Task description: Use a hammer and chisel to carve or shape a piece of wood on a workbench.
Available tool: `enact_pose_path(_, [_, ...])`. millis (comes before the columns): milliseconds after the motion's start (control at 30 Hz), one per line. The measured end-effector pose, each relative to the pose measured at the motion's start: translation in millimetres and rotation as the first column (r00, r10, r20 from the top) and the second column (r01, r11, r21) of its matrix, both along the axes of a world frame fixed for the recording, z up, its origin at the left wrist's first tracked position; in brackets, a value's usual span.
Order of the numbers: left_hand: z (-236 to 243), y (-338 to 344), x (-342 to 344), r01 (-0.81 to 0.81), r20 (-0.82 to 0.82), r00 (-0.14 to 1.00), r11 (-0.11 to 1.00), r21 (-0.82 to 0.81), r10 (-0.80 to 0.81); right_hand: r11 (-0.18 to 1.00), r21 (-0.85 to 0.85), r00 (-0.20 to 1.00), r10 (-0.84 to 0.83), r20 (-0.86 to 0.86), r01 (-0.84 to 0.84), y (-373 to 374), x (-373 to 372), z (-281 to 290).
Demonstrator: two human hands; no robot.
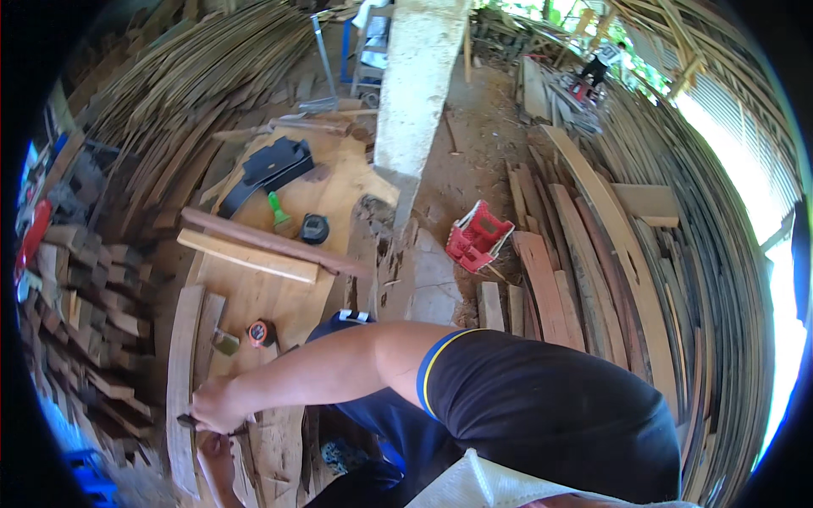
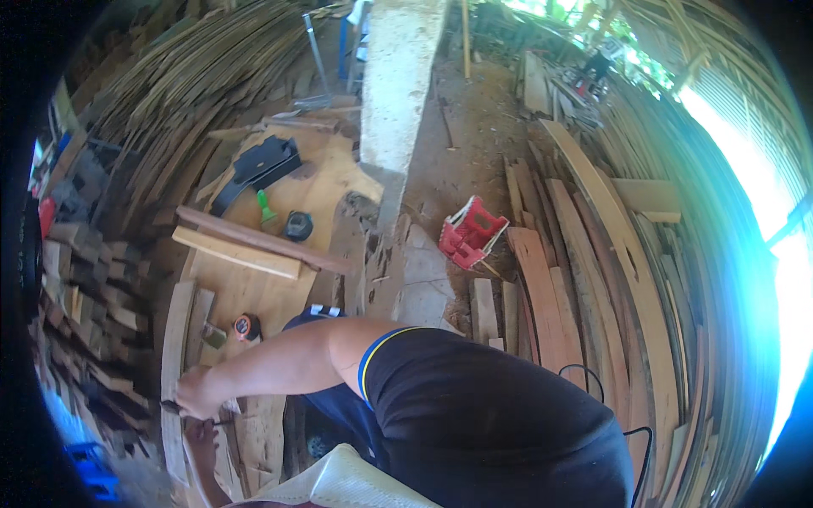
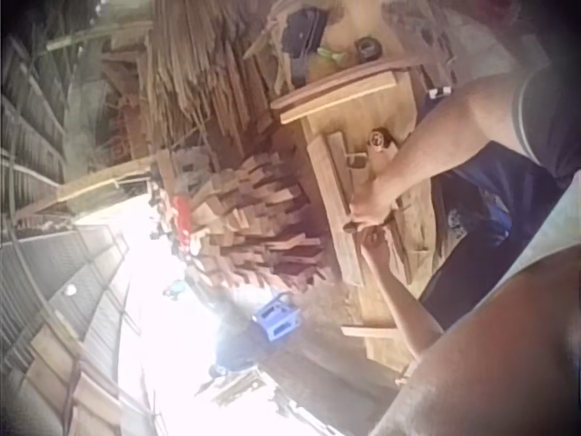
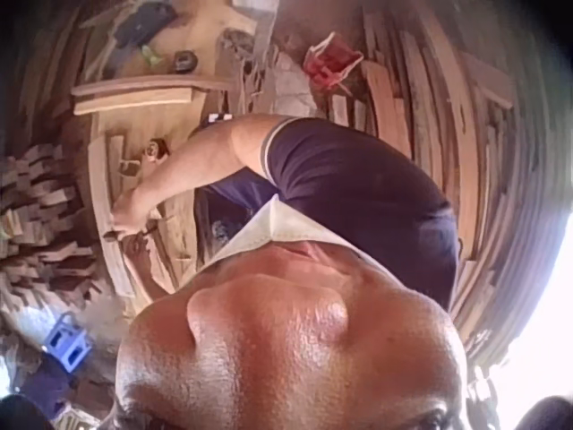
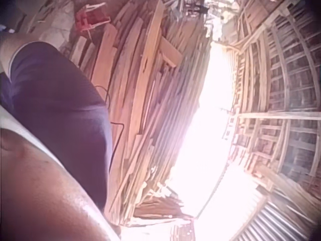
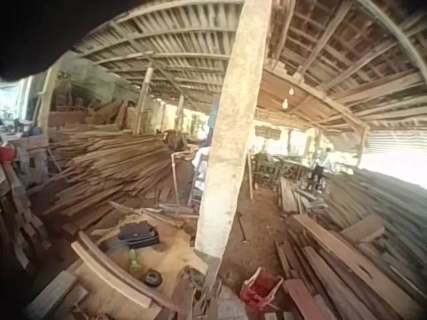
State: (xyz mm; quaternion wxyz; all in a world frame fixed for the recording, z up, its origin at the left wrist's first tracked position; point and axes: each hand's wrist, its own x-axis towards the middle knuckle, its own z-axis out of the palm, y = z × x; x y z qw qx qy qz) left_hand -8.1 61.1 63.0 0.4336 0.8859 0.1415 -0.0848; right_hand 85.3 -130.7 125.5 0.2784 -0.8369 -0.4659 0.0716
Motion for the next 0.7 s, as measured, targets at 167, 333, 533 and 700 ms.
enact_pose_path(167, [-1,21,6,0.076,-0.156,0.986,0.996,0.048,-0.067,0.99,-0.105,0.996,0.086,-0.038,-0.09,0,5,-7])
enact_pose_path(333, [-24,23,36,0.233,-0.231,0.955,0.95,0.206,-0.184,0.991,-0.109,0.996,0.068,-0.061,-0.075,-22,11,-7])
enact_pose_path(533, [-57,61,44,0.268,-0.172,0.952,0.961,0.068,-0.253,0.989,-0.118,0.992,0.082,-0.098,-0.094,-19,19,-12])
enact_pose_path(700, [-56,79,34,0.356,0.031,0.934,0.934,-0.02,-0.355,0.99,-0.104,0.991,0.089,-0.097,-0.099,-5,31,-16])
